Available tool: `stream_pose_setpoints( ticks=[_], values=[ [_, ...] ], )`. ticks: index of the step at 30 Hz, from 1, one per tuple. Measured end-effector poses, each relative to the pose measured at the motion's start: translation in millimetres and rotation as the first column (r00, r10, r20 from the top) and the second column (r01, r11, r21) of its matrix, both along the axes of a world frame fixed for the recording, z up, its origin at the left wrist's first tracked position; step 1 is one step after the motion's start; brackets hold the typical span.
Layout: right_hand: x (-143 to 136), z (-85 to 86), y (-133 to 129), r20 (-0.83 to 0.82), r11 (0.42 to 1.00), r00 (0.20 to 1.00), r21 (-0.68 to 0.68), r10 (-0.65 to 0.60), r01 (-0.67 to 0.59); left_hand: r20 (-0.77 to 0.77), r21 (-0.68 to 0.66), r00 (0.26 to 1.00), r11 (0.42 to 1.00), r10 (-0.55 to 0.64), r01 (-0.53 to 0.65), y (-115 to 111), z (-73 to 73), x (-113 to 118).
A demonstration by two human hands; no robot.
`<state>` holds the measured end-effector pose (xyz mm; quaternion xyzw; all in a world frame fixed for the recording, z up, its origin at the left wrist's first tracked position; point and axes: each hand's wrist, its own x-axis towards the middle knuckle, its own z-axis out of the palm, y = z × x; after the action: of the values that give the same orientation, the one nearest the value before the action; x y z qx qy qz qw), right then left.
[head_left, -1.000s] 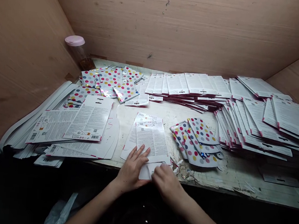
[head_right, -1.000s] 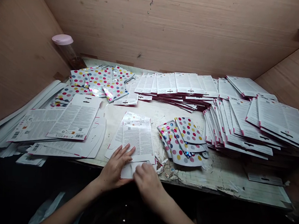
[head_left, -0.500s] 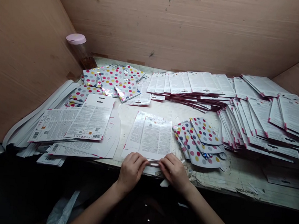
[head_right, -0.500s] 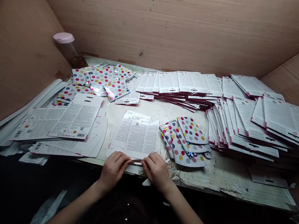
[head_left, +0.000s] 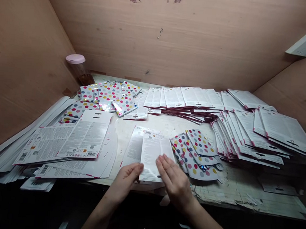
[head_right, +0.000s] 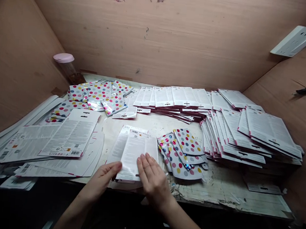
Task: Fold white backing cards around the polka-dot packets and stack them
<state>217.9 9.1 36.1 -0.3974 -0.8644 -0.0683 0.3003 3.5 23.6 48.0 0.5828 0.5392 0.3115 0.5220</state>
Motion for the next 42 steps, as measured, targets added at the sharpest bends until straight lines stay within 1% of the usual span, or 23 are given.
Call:
stream_pose_setpoints(
  ticks=[1,3,5,6,8,11,13,15,16,18,19,20,21,22,23,24,25,27,29,33,36,39,42],
  values=[
    [9.2,10.2,16.4,0.007,0.998,1.000,0.056,-0.005,0.005,-0.024,0.030,0.998,0.998,0.063,-0.062,2.0,-1.1,-1.7],
    [36.2,29.5,63.8,0.024,0.985,0.993,0.130,-0.118,0.114,-0.289,0.190,0.925,0.962,0.247,-0.197,6.6,-10.2,-2.5],
    [70.7,45.2,123.6,0.104,0.913,0.908,0.086,-0.406,0.398,-0.585,0.319,0.725,0.925,0.363,-0.205,11.1,-23.9,0.6],
    [88.3,51.2,153.8,0.197,0.863,0.843,0.029,-0.500,0.505,-0.686,0.336,0.624,0.924,0.374,-0.184,13.0,-30.1,3.0],
    [119.1,59.6,205.5,0.247,0.830,0.807,-0.017,-0.537,0.557,-0.785,0.314,0.510,0.936,0.352,-0.163,15.8,-37.9,8.3],
    [140.0,64.5,242.3,0.290,0.802,0.783,-0.077,-0.550,0.592,-0.814,0.249,0.489,0.949,0.314,-0.194,18.3,-37.2,13.6],
    [131.5,63.2,233.8,0.287,0.777,0.768,-0.107,-0.573,0.620,-0.807,0.253,0.487,0.940,0.335,-0.229,19.5,-33.4,14.7],
    [107.6,57.5,199.9,0.190,0.780,0.797,-0.169,-0.574,0.602,-0.791,0.285,0.477,0.921,0.382,-0.265,20.9,-30.6,14.2],
    [92.0,52.9,175.1,0.093,0.797,0.828,-0.232,-0.553,0.558,-0.771,0.297,0.489,0.910,0.408,-0.290,21.8,-29.8,13.5],
    [58.1,40.6,116.5,-0.170,0.846,0.901,-0.447,-0.400,0.291,-0.705,0.295,0.551,0.892,0.445,-0.343,23.5,-28.5,11.4],
    [41.4,33.7,86.3,-0.301,0.799,0.888,-0.591,-0.348,0.113,-0.669,0.283,0.589,0.888,0.454,-0.363,24.1,-27.6,10.3],
    [25.4,27.0,57.9,-0.424,0.705,0.831,-0.707,-0.360,-0.055,-0.642,0.268,0.619,0.889,0.452,-0.371,24.3,-26.1,9.5],
    [10.5,20.9,32.7,-0.531,0.578,0.746,-0.779,-0.403,-0.243,-0.610,0.262,0.649,0.889,0.454,-0.376,24.0,-24.1,9.2],
    [-3.2,16.0,11.9,-0.610,0.432,0.621,-0.790,-0.492,-0.435,-0.556,0.264,0.689,0.885,0.464,-0.384,22.9,-21.5,9.6],
    [-15.4,12.2,-4.2,-0.647,0.315,0.464,-0.730,-0.605,-0.607,-0.461,0.267,0.746,0.876,0.481,-0.401,21.0,-18.6,10.7],
    [-25.9,9.8,-15.7,-0.641,0.252,0.297,-0.622,-0.708,-0.741,-0.308,0.262,0.810,0.863,0.499,-0.432,18.3,-15.6,12.4],
    [-34.6,8.4,-23.0,-0.605,0.249,0.130,-0.502,-0.786,-0.828,-0.118,0.234,0.859,0.855,0.497,-0.463,14.7,-12.7,14.7],
    [-46.2,7.3,-28.3,-0.511,0.346,-0.145,-0.323,-0.847,-0.881,0.217,0.136,0.873,0.872,0.438,-0.471,5.3,-8.1,19.6],
    [-50.6,6.1,-27.1,-0.430,0.417,-0.288,-0.245,-0.856,-0.875,0.317,0.041,0.868,0.909,0.383,-0.416,-5.2,-6.0,23.5],
    [-47.7,0.5,-21.5,-0.334,0.427,-0.347,-0.207,-0.877,-0.880,0.170,-0.072,0.904,0.920,0.392,-0.385,-20.7,-7.4,27.3],
    [-45.1,-0.5,-18.8,-0.362,0.464,-0.370,-0.220,-0.856,-0.858,0.090,-0.059,0.902,0.906,0.423,-0.419,-24.5,-8.3,29.6],
    [-47.3,3.6,-18.7,-0.402,0.462,-0.357,-0.204,-0.843,-0.863,0.022,-0.038,0.902,0.902,0.431,-0.430,-26.6,-7.5,30.9],
    [-53.1,8.7,-22.0,-0.426,0.520,-0.405,-0.199,-0.809,-0.830,-0.027,-0.070,0.951,0.948,0.308,-0.310,-30.0,-6.5,27.1]
  ],
)
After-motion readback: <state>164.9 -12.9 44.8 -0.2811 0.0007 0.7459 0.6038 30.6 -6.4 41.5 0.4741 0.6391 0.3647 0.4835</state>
